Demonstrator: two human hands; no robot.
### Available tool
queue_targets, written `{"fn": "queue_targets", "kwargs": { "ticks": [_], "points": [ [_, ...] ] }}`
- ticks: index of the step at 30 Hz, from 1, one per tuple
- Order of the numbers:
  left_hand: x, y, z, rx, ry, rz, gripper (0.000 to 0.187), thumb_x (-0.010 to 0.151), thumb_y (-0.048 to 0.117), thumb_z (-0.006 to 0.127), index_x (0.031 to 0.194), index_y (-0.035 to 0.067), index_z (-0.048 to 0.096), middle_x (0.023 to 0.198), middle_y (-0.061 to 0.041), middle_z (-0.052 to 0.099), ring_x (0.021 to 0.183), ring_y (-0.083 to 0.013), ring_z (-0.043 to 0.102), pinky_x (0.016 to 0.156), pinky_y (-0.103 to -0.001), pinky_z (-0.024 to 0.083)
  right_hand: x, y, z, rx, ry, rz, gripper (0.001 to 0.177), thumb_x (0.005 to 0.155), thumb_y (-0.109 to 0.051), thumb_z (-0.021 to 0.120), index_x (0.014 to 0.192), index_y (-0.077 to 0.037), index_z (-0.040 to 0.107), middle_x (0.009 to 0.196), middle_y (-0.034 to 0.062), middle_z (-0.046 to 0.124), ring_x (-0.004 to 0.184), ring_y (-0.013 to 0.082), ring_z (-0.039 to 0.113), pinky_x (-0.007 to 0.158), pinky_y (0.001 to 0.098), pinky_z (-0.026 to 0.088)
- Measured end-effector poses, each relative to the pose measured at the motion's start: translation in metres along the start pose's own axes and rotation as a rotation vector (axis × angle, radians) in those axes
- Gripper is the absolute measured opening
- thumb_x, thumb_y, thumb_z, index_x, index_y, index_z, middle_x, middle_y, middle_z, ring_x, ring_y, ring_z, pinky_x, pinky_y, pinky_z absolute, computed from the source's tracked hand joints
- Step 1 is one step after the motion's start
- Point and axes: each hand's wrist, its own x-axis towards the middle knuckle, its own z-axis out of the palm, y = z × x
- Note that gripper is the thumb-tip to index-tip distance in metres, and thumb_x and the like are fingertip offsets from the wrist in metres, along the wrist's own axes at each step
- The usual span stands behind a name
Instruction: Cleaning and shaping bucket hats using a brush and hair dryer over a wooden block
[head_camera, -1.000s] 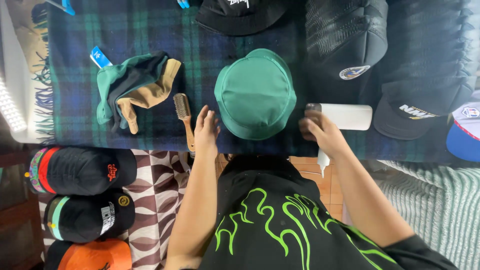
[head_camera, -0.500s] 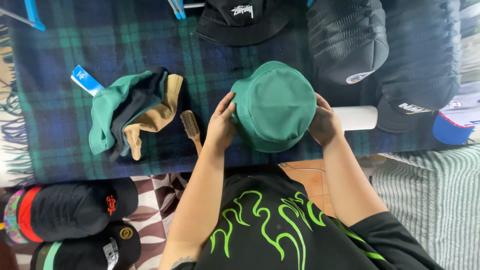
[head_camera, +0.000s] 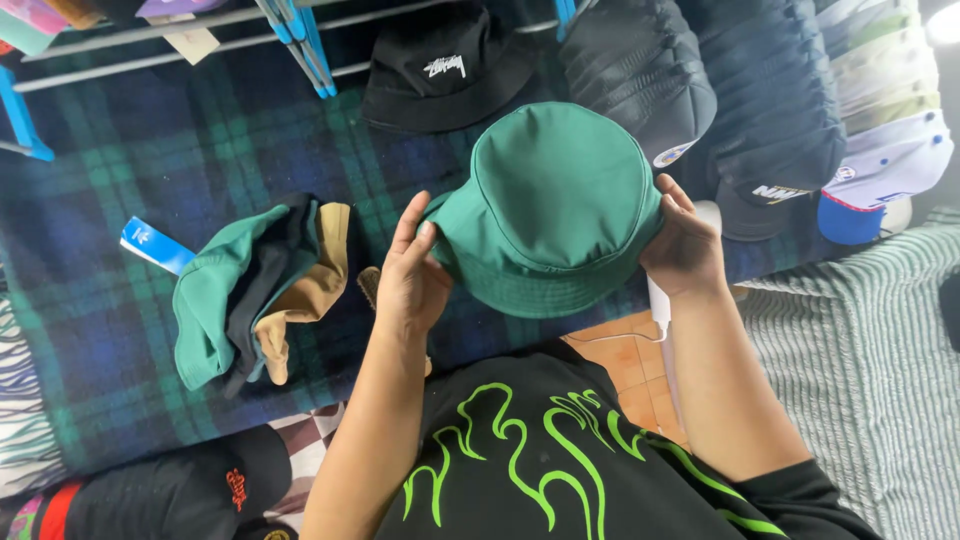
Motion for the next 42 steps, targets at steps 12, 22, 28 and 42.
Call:
{"fn": "queue_targets", "kwargs": {
  "ticks": [12, 22, 28, 42],
  "points": [
    [-0.069, 0.026, 0.115, 0.397, -0.057, 0.204, 0.076, 0.080, -0.007, 0.079, 0.149, 0.000, 0.048, 0.129, -0.023, 0.064, 0.112, -0.0293, 0.066, 0.094, -0.046, 0.059, -0.010, -0.070, 0.001, -0.075, -0.359, 0.003, 0.062, 0.080, 0.008, 0.044, 0.140, 0.002, 0.059, 0.114, 0.0260, 0.072, 0.101, 0.0383, 0.076, 0.083, 0.0510, 0.061],
    [-0.123, 0.000, 0.162, 0.784, 0.365, 0.384, 0.033, 0.079, 0.009, 0.089, 0.110, 0.007, 0.077, 0.076, -0.006, 0.068, 0.070, -0.0087, 0.062, 0.066, -0.025, 0.058, 0.008, -0.100, -0.022, 0.019, -0.639, 0.088, 0.063, 0.087, 0.004, 0.047, 0.150, 0.004, 0.049, 0.107, 0.0293, 0.073, 0.082, 0.0353, 0.079, 0.071, 0.0408, 0.065],
    [-0.129, 0.000, 0.177, 0.886, 0.431, 0.569, 0.023, 0.079, 0.014, 0.092, 0.098, 0.009, 0.081, 0.071, -0.003, 0.064, 0.070, -0.0065, 0.055, 0.060, -0.021, 0.050, 0.019, -0.097, -0.035, -0.104, -0.624, 0.052, 0.052, 0.098, 0.001, 0.050, 0.150, 0.007, 0.046, 0.097, 0.0226, 0.073, 0.073, 0.0243, 0.078, 0.067, 0.0298, 0.061],
    [-0.118, -0.011, 0.129, 0.350, 0.368, 0.157, 0.025, 0.098, 0.020, 0.073, 0.086, 0.000, 0.062, 0.064, -0.009, 0.062, 0.052, -0.0181, 0.069, 0.049, -0.031, 0.062, -0.033, -0.093, -0.014, 0.160, -0.596, 0.228, 0.073, 0.082, -0.016, 0.053, 0.153, -0.001, 0.047, 0.130, 0.0200, 0.069, 0.111, 0.0376, 0.072, 0.092, 0.0474, 0.059]
  ]
}}
